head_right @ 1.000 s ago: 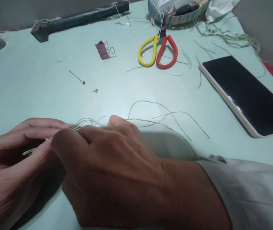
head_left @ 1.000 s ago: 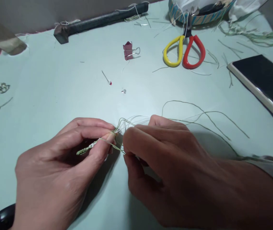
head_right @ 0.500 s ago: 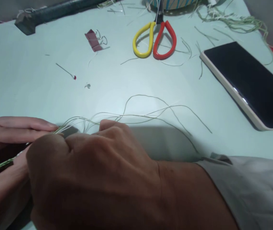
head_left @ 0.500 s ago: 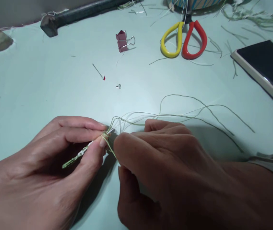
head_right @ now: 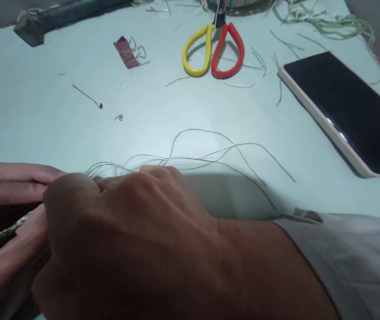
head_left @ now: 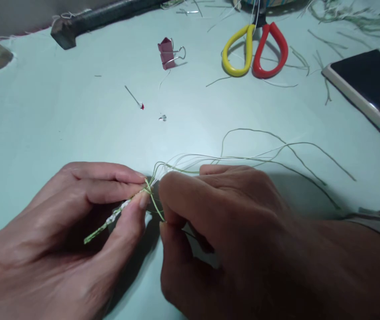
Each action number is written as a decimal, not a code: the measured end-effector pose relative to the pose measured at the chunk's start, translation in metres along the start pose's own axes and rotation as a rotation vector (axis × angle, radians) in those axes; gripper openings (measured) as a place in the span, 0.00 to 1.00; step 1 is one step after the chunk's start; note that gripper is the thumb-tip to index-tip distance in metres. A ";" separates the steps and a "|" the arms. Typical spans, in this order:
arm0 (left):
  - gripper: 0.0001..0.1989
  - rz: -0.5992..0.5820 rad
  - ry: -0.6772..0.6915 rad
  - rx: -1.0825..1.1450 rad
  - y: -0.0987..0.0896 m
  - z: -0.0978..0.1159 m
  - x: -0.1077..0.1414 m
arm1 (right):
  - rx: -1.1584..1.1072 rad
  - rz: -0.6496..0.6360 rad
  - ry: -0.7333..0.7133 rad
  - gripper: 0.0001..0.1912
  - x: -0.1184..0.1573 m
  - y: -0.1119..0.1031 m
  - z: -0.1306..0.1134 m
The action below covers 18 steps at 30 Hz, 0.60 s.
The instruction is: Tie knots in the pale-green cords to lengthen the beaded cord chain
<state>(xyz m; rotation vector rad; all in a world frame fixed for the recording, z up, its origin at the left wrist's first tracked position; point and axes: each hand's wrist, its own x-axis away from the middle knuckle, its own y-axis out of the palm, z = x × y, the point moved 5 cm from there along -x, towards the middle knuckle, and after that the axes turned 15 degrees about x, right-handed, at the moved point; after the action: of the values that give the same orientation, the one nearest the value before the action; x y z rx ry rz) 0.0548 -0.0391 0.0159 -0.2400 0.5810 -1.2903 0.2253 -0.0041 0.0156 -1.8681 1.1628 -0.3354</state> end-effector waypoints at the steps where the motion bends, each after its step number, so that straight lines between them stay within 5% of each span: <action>1: 0.08 0.006 -0.019 -0.027 0.000 -0.002 -0.001 | -0.015 -0.008 -0.032 0.19 -0.001 0.000 0.001; 4: 0.06 0.003 0.026 0.060 0.003 -0.003 -0.005 | -0.023 -0.062 -0.099 0.15 -0.006 0.001 0.004; 9: 0.08 -0.020 0.110 0.187 0.013 0.000 -0.016 | -0.072 -0.140 -0.001 0.07 -0.011 0.000 0.010; 18: 0.05 -0.124 0.034 0.108 0.003 -0.008 -0.005 | -0.253 -0.134 0.034 0.05 -0.019 -0.008 0.019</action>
<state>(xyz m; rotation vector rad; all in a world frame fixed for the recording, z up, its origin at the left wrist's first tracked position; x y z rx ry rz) 0.0516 -0.0322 0.0092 -0.1667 0.5297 -1.4439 0.2318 0.0233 0.0155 -2.1747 1.1481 -0.3068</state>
